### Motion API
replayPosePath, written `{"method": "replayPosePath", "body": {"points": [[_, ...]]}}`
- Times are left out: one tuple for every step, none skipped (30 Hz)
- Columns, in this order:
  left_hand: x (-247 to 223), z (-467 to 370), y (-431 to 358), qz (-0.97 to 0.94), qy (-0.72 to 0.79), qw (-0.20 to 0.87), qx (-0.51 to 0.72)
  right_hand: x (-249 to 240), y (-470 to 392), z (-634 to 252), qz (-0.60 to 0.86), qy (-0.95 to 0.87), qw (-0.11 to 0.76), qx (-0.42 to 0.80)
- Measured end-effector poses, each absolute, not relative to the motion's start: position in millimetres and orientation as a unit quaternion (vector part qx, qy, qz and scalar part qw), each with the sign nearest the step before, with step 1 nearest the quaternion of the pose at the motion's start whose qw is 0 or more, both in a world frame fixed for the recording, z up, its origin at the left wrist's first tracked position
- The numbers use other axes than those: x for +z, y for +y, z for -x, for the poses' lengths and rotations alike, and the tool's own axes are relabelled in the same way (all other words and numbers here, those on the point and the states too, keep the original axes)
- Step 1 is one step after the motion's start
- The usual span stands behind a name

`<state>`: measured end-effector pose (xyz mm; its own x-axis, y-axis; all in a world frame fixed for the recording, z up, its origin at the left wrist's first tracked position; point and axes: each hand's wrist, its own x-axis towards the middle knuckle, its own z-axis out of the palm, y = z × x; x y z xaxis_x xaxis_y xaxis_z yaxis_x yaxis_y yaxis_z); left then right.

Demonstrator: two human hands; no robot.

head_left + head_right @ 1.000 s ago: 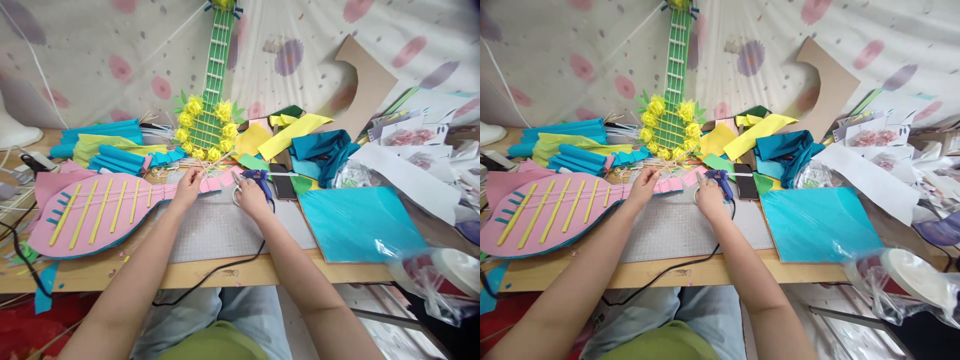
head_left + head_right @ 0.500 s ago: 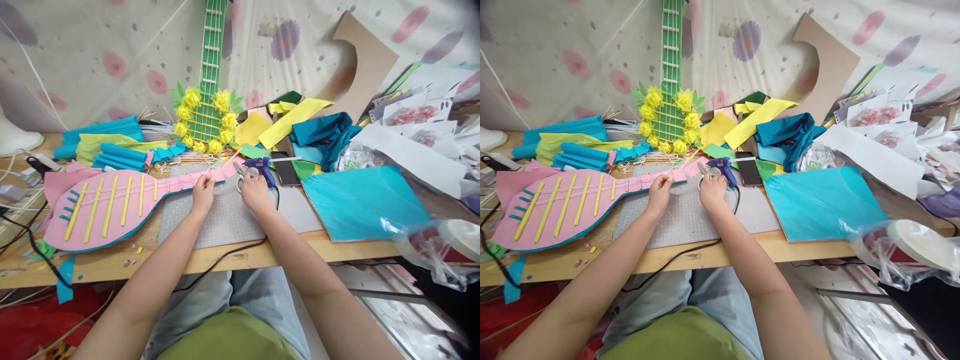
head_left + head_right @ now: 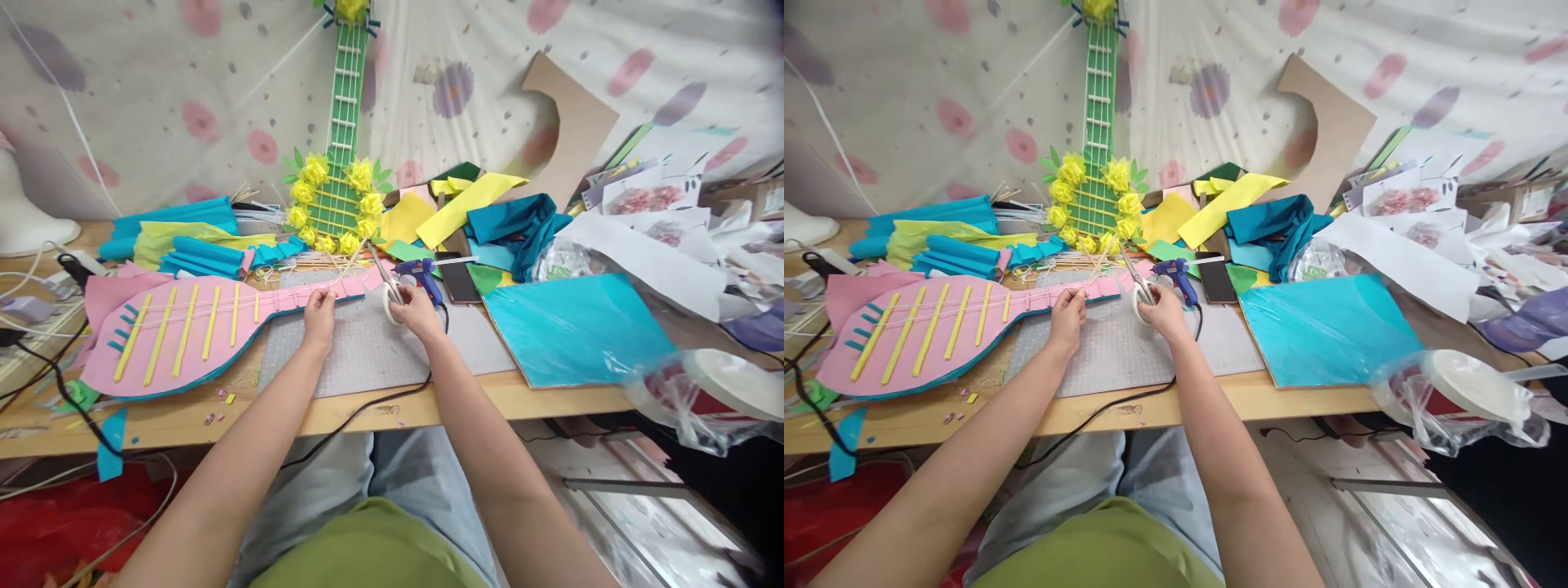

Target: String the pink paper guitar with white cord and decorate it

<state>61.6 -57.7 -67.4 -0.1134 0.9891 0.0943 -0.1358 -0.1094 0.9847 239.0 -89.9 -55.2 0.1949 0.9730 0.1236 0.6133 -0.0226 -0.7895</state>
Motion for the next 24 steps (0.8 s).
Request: {"method": "replayPosePath", "body": {"points": [[-65.7,-60.4,-56.7,-0.433,0.457,0.500,0.595,-54.3,-91.5,-236.8,0.672,-0.606,0.363,0.220],[-64.0,-59.2,-55.7,-0.409,0.452,0.514,0.603,-53.2,-93.3,-233.9,0.676,-0.623,0.344,0.194],[-62.4,-58.1,-54.8,-0.392,0.447,0.523,0.611,-52.0,-95.3,-230.4,0.682,-0.637,0.321,0.162],[-61.1,-57.1,-54.2,-0.383,0.442,0.525,0.618,-50.8,-97.4,-226.6,0.686,-0.652,0.294,0.131],[-60.1,-56.5,-53.8,-0.381,0.437,0.524,0.624,-49.8,-99.3,-222.5,0.687,-0.668,0.266,0.103],[-59.5,-56.2,-53.9,-0.384,0.431,0.522,0.628,-49.0,-101.0,-218.4,0.684,-0.685,0.238,0.079],[-59.4,-56.4,-54.3,-0.392,0.424,0.521,0.629,-48.5,-102.4,-214.5,0.677,-0.702,0.213,0.063],[-59.7,-57.0,-55.0,-0.401,0.418,0.520,0.628,-48.1,-103.5,-210.8,0.667,-0.718,0.192,0.055],[-60.3,-57.8,-56.0,-0.412,0.409,0.521,0.626,-47.8,-104.2,-207.7,0.657,-0.731,0.177,0.051],[-61.3,-58.8,-57.1,-0.423,0.400,0.524,0.622,-47.5,-104.8,-205.1,0.649,-0.740,0.169,0.052],[-62.5,-59.9,-58.1,-0.433,0.389,0.528,0.619,-47.1,-105.2,-203.1,0.642,-0.746,0.166,0.055],[-63.8,-60.9,-59.0,-0.443,0.378,0.531,0.616,-46.7,-105.5,-201.6,0.639,-0.749,0.165,0.061],[-65.0,-61.6,-59.6,-0.453,0.369,0.533,0.613,-46.2,-105.8,-200.6,0.638,-0.749,0.165,0.067],[-66.2,-62.2,-59.9,-0.460,0.362,0.534,0.610,-45.7,-105.9,-199.9,0.640,-0.747,0.163,0.071],[-67.2,-62.5,-59.8,-0.466,0.358,0.534,0.607,-45.2,-106.0,-199.6,0.643,-0.745,0.160,0.074],[-68.1,-62.7,-59.5,-0.470,0.355,0.535,0.606,-44.9,-106.0,-199.5,0.647,-0.742,0.157,0.077],[-68.7,-62.7,-59.0,-0.472,0.354,0.536,0.604,-44.8,-105.8,-199.4,0.649,-0.741,0.155,0.080],[-69.1,-62.6,-58.4,-0.472,0.353,0.537,0.603,-44.9,-105.5,-199.3,0.649,-0.740,0.156,0.083],[-69.4,-62.6,-57.7,-0.471,0.351,0.539,0.604,-45.2,-105.0,-199.2,0.647,-0.741,0.159,0.087],[-69.5,-62.5,-57.2,-0.471,0.348,0.540,0.605,-45.7,-104.4,-199.0,0.643,-0.743,0.165,0.090],[-69.6,-62.4,-56.8,-0.471,0.345,0.541,0.605,-46.1,-103.7,-198.6,0.639,-0.743,0.174,0.094],[-69.5,-62.3,-56.6,-0.471,0.342,0.542,0.606,-46.5,-103.1,-198.1,0.636,-0.743,0.182,0.100],[-69.3,-62.3,-56.6,-0.473,0.339,0.544,0.605,-46.6,-102.4,-197.6,0.633,-0.743,0.190,0.108],[-69.2,-62.1,-56.7,-0.476,0.337,0.545,0.602,-46.4,-101.8,-197.1,0.632,-0.741,0.195,0.118]]}}
